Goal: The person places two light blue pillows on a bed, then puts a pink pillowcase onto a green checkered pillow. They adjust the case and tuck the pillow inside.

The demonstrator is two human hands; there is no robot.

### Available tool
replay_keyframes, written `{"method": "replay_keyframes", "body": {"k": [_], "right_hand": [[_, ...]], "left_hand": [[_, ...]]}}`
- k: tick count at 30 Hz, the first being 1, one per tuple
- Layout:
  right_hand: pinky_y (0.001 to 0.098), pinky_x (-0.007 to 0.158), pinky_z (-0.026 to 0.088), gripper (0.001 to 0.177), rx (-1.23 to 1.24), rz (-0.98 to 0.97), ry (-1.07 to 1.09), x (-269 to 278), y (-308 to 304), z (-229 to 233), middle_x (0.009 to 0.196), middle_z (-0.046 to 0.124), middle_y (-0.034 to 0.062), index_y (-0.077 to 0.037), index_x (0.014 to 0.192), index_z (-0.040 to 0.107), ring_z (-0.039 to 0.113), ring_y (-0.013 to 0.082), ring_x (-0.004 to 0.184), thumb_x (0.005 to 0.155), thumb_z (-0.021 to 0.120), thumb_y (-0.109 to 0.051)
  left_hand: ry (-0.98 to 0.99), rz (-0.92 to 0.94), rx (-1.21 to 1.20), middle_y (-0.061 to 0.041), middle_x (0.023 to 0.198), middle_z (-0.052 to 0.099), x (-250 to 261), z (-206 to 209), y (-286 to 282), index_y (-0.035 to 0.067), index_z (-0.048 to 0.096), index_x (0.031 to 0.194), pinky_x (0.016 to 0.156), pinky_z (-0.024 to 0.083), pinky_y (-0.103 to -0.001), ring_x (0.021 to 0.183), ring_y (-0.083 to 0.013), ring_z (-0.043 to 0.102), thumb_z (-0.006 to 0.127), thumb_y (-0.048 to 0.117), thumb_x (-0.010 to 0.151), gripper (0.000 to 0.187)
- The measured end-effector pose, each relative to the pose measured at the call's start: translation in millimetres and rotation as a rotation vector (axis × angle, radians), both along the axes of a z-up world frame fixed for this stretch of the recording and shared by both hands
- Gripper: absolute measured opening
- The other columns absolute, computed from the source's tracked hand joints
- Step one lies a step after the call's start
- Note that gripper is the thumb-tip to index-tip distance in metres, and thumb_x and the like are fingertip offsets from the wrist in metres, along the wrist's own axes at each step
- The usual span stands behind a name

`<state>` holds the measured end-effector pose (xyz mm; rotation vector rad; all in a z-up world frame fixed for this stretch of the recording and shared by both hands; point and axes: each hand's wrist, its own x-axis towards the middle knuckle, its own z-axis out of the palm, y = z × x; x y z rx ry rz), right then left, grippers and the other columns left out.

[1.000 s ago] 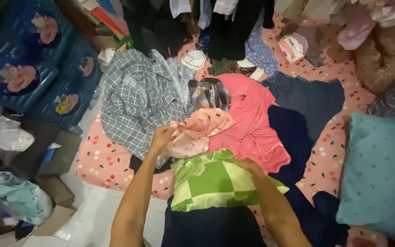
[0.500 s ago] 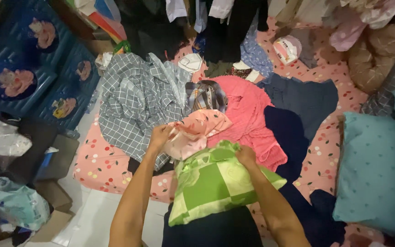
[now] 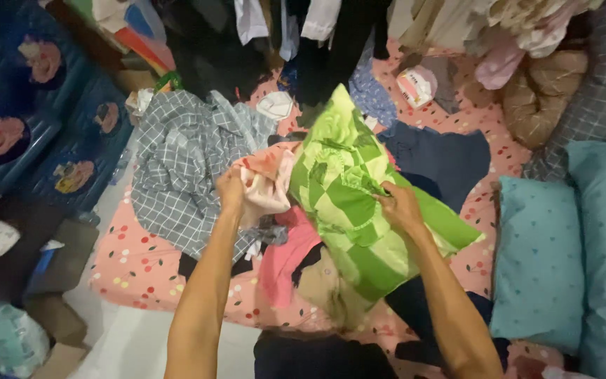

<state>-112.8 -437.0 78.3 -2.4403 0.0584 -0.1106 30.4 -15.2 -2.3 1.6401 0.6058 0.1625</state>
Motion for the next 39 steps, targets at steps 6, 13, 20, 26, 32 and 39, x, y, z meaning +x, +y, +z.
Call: {"method": "replay_keyframes", "body": {"k": [6,13,20,26,32,39], "right_hand": [[0.0411,0.077,0.055,0.01,0.065,0.063,-0.248,-6.3,-40.0,57.1,0.076,0.074,0.0114,-0.018,0.091,0.072,0.072,0.0366,0.077,0.086,0.077,-0.011],[0.0357,0.074,0.053,0.011,0.248,0.095,-0.219,-27.9,-79.8,93.2,0.071,0.07,0.0057,-0.013,0.088,0.069,0.06,0.0171,0.068,0.087,0.074,-0.003],[0.0342,0.07,0.049,0.017,0.406,0.141,-0.186,-50.9,-52.9,133.2,0.065,0.062,0.0026,-0.01,0.077,0.067,0.053,0.0132,0.069,0.082,0.073,0.006],[0.0386,0.075,0.049,0.011,0.53,0.244,-0.135,-44.8,-66.3,102.6,0.074,0.069,0.0064,-0.006,0.084,0.072,0.056,0.0168,0.074,0.087,0.073,0.005],[0.0372,0.078,0.051,0.008,0.557,0.262,-0.112,-50.4,-75.1,85.3,0.079,0.071,0.0031,-0.006,0.086,0.074,0.056,0.0136,0.081,0.086,0.077,0.001],[0.0336,0.076,0.05,0.007,0.607,0.232,-0.072,-63.7,-73.3,100.8,0.075,0.068,0.001,-0.006,0.084,0.075,0.055,0.0124,0.076,0.086,0.077,0.001]], "left_hand": [[-0.095,0.107,0.032,-0.008,0.08,0.073,43.9,40.5,-13.8,0.011,0.078,0.085,0.076,0.049,-0.041,0.079,-0.0257,0.067,0.067,0.036,0.092,0.029],[-0.257,0.172,0.048,-0.009,0.074,0.07,75.7,58.6,-26.5,0.01,0.077,0.082,0.068,0.046,-0.034,0.071,-0.021,0.061,0.069,0.033,0.094,0.027],[-0.105,-0.052,0.171,-0.009,0.094,0.077,69.6,47.2,-65.3,0.015,0.081,0.1,0.083,0.053,-0.04,0.093,-0.0264,0.072,0.068,0.036,0.094,0.025],[0.118,-0.299,0.065,-0.014,0.1,0.078,36.4,85.7,-87.8,0.011,0.082,0.101,0.086,0.054,-0.042,0.1,-0.0295,0.074,0.082,0.059,0.078,0.053],[0.157,-0.336,0.033,-0.015,0.084,0.072,36.5,69.3,-84.1,0.01,0.075,0.077,0.076,0.052,-0.04,0.09,-0.0318,0.07,0.08,0.069,0.077,0.06],[0.115,-0.579,-0.24,-0.007,0.077,0.076,24.3,69.5,-86.6,0.016,0.081,0.086,0.064,0.062,-0.033,0.069,-0.0187,0.076,0.089,0.045,0.082,0.031]]}}
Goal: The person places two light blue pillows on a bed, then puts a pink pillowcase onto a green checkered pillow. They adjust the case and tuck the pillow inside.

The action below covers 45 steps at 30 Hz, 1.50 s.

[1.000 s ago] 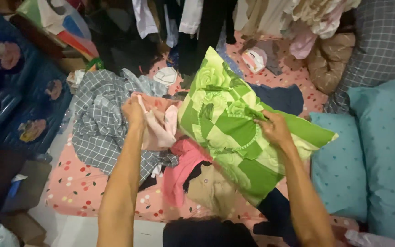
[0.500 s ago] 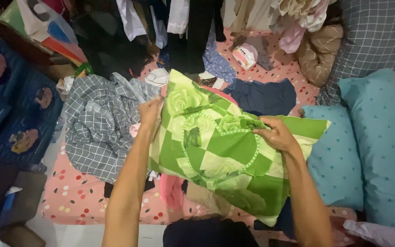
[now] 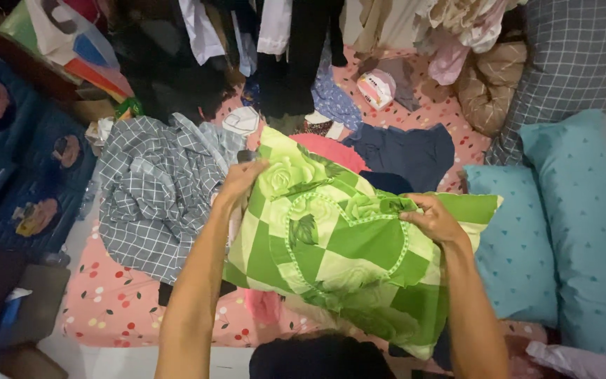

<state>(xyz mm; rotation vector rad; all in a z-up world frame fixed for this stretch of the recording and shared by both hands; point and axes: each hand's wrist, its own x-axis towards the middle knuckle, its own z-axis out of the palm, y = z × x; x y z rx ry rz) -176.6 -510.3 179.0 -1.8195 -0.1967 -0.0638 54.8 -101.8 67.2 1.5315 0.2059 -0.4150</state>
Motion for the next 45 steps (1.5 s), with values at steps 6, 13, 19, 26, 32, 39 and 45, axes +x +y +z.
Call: {"method": "replay_keyframes", "body": {"k": [6,13,19,26,32,39,45], "right_hand": [[0.0379,0.078,0.051,0.007,-0.008,0.001,0.04,2.9,-22.8,-45.4,0.076,0.073,0.005,-0.005,0.087,0.077,0.058,0.0169,0.073,0.089,0.075,0.002],[0.0409,0.086,0.05,0.012,-0.188,-0.071,0.08,9.4,-44.5,-147.3,0.082,0.069,0.0093,-0.001,0.094,0.07,0.059,0.0207,0.086,0.085,0.078,0.001],[0.0364,0.082,0.051,0.012,-0.285,-0.188,0.01,26.0,-5.6,-169.6,0.077,0.068,0.0041,-0.008,0.09,0.067,0.062,0.0184,0.077,0.088,0.078,-0.003],[0.0496,0.11,0.045,0.083,-0.415,-0.296,-0.296,76.8,69.7,-99.3,0.137,0.061,0.0237,-0.004,0.145,0.053,0.059,0.0417,0.128,0.078,0.092,-0.036],[0.0689,0.12,0.023,0.149,-0.471,-0.235,-0.321,104.7,115.4,-84.2,0.151,0.034,0.0478,0.012,0.16,0.018,0.037,0.0638,0.139,0.055,0.099,-0.056],[0.0554,0.104,0.049,0.107,-0.369,-0.342,-0.239,108.2,137.4,-96.4,0.124,0.07,0.0139,-0.007,0.147,0.052,0.067,0.0383,0.116,0.064,0.099,-0.055],[0.0512,0.088,0.06,0.053,-0.137,-0.224,-0.15,91.1,151.3,-73.9,0.103,0.08,0.0168,-0.004,0.118,0.075,0.077,0.0351,0.1,0.073,0.097,-0.022]], "left_hand": [[-0.204,-0.112,0.154,-0.009,0.068,0.073,-12.9,23.1,-20.0,0.011,0.08,0.085,0.062,0.056,-0.032,0.063,-0.018,0.071,0.094,0.034,0.075,0.029],[-0.383,-0.106,0.022,-0.001,0.072,0.072,-28.5,90.5,-36.7,0.012,0.081,0.086,0.065,0.054,-0.026,0.065,-0.0097,0.063,0.09,0.022,0.081,0.014],[-0.571,-0.181,0.12,-0.009,0.094,0.08,-28.9,118.4,-49.1,0.009,0.081,0.106,0.082,0.055,-0.031,0.087,-0.0147,0.068,0.092,0.027,0.081,0.032],[-0.691,-0.369,0.136,-0.004,0.084,0.077,-35.0,116.7,-68.8,0.012,0.081,0.097,0.074,0.051,-0.027,0.074,-0.0118,0.061,0.087,0.022,0.087,0.016],[-0.694,-0.397,0.135,0.002,0.069,0.066,-37.3,123.2,-65.0,0.011,0.076,0.081,0.062,0.042,-0.026,0.066,-0.0112,0.055,0.091,0.022,0.08,0.018],[-0.662,-0.387,0.119,0.007,0.062,0.06,-52.7,178.7,-59.2,0.013,0.073,0.072,0.056,0.036,-0.021,0.06,-0.0074,0.05,0.093,0.023,0.077,0.022],[-0.754,-0.464,0.241,-0.007,0.076,0.074,-3.7,128.9,-21.4,0.01,0.081,0.082,0.072,0.049,-0.029,0.075,-0.0171,0.064,0.095,0.02,0.072,0.021]]}}
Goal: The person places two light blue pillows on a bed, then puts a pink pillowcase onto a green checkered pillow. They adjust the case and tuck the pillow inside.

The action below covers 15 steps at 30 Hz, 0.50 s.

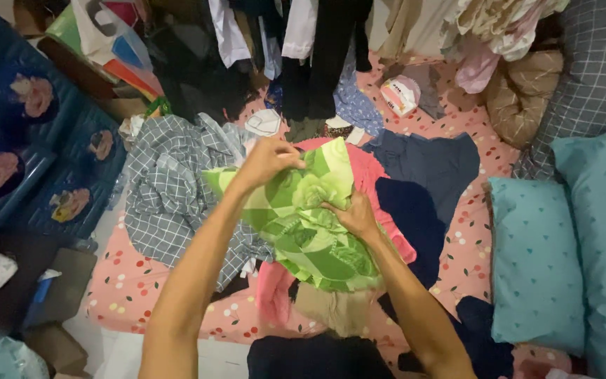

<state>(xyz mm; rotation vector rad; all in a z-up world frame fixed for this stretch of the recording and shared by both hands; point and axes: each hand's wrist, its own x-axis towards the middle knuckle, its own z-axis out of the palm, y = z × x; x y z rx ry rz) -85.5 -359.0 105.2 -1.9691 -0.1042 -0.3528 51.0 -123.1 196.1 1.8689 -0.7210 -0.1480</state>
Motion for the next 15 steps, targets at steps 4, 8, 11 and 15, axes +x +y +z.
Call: {"method": "replay_keyframes", "body": {"k": [4,8,11,15], "right_hand": [[0.0482,0.087,0.059,0.042,0.109,0.041,0.036,-5.6,-27.3,-18.4,0.099,0.08,0.0196,-0.002,0.112,0.078,0.077,0.0306,0.096,0.075,0.094,-0.015],[0.0413,0.079,0.059,0.048,0.056,-0.004,0.028,-11.4,-55.4,-3.1,0.091,0.08,0.0164,-0.006,0.106,0.074,0.078,0.027,0.091,0.067,0.1,-0.021],[0.0393,0.082,0.059,0.04,0.086,0.008,0.032,-21.8,-71.4,13.3,0.094,0.08,0.0163,-0.005,0.104,0.078,0.076,0.0247,0.095,0.07,0.098,-0.014],[0.0461,0.088,0.058,0.035,0.149,0.023,0.02,-30.5,-94.8,28.2,0.103,0.079,0.0194,-0.002,0.11,0.079,0.073,0.029,0.098,0.078,0.093,-0.008]], "left_hand": [[-0.058,0.029,0.089,-0.028,0.087,0.076,12.3,3.7,46.7,0.001,0.08,0.091,0.081,0.051,-0.044,0.084,-0.0382,0.069,0.086,0.013,0.08,0.018],[-0.211,0.329,0.595,-0.007,0.08,0.078,74.3,-75.6,109.0,0.017,0.083,0.089,0.08,0.057,-0.041,0.088,-0.0339,0.076,0.086,0.03,0.083,0.014],[-0.275,0.519,0.671,-0.007,0.081,0.077,76.6,-78.2,137.7,0.018,0.082,0.094,0.08,0.058,-0.044,0.086,-0.0356,0.076,0.079,0.027,0.091,0.01],[-0.314,0.727,0.474,-0.01,0.095,0.078,44.3,-30.7,144.0,0.018,0.077,0.104,0.082,0.055,-0.053,0.094,-0.0416,0.073,0.072,0.017,0.096,0.01]]}}
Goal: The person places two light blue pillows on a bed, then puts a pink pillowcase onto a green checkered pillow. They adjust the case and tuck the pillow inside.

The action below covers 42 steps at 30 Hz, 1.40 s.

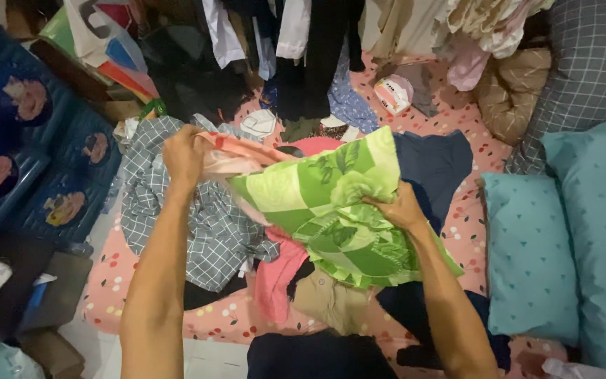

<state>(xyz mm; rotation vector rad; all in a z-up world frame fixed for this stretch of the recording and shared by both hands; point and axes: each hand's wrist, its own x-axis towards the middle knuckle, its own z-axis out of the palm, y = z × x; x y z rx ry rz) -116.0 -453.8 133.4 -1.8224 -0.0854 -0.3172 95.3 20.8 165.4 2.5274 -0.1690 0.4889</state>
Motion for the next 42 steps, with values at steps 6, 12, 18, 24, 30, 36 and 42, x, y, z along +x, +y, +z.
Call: {"method": "replay_keyframes", "body": {"k": [6,12,18,24,30,36,42], "right_hand": [[0.0401,0.088,0.056,0.04,-0.022,-0.035,-0.041,-3.0,0.2,26.8,0.101,0.079,0.0171,-0.004,0.107,0.08,0.068,0.0184,0.098,0.07,0.095,-0.003],[0.0399,0.088,0.055,0.037,0.027,-0.048,-0.082,-4.9,13.1,36.3,0.102,0.078,0.0216,0.001,0.109,0.077,0.068,0.0234,0.101,0.075,0.092,-0.005],[0.0415,0.09,0.056,0.039,0.012,-0.025,-0.073,0.3,30.9,19.0,0.103,0.079,0.0215,0.0,0.11,0.08,0.071,0.0274,0.105,0.074,0.094,-0.006],[0.0429,0.076,0.058,0.037,-0.094,-0.065,-0.072,0.9,79.5,32.4,0.087,0.077,0.0207,-0.002,0.1,0.077,0.077,0.034,0.087,0.072,0.095,-0.018],[0.0557,0.069,0.054,0.03,-0.457,-0.138,-0.062,7.1,99.3,2.4,0.076,0.076,0.0176,-0.006,0.087,0.076,0.075,0.0422,0.078,0.069,0.091,-0.024],[0.0589,0.068,0.057,0.026,-0.739,-0.075,0.067,19.1,96.1,-63.4,0.07,0.072,0.0201,-0.006,0.084,0.071,0.075,0.0456,0.073,0.064,0.079,-0.021],[0.0601,0.085,0.059,0.036,-0.932,0.073,0.288,-0.9,121.5,-44.7,0.089,0.077,0.0199,-0.009,0.103,0.071,0.076,0.0459,0.094,0.072,0.077,-0.026]], "left_hand": [[-0.084,0.0,0.114,-0.004,0.089,0.076,-5.1,3.0,-18.8,0.024,0.079,0.098,0.077,0.058,-0.049,0.086,-0.0349,0.074,0.076,0.023,0.094,0.005],[0.105,0.083,0.249,-0.022,0.084,0.075,-19.9,9.4,-41.1,0.007,0.076,0.094,0.078,0.059,-0.058,0.088,-0.0467,0.075,0.07,0.026,0.095,0.02],[0.252,0.097,0.056,-0.024,0.086,0.075,-17.1,-10.7,-52.2,0.013,0.08,0.096,0.082,0.059,-0.059,0.096,-0.0504,0.073,0.072,0.031,0.094,0.019],[0.255,-0.068,-0.399,-0.014,0.067,0.064,-35.4,-8.8,-70.0,0.011,0.071,0.076,0.065,0.049,-0.044,0.069,-0.033,0.064,0.077,0.03,0.087,0.023],[0.304,-0.051,-0.51,-0.009,0.064,0.062,-30.7,-35.4,-81.9,0.015,0.07,0.072,0.06,0.048,-0.037,0.066,-0.0236,0.061,0.081,0.034,0.081,0.024],[0.406,-0.093,-0.546,-0.01,0.064,0.065,-39.2,-40.5,-104.5,0.014,0.074,0.076,0.065,0.051,-0.04,0.069,-0.0298,0.066,0.078,0.033,0.083,0.02],[0.419,-0.137,-0.66,-0.008,0.065,0.063,-38.0,-60.0,-136.9,0.016,0.072,0.074,0.067,0.051,-0.036,0.07,-0.0221,0.063,0.078,0.033,0.08,0.019]]}}
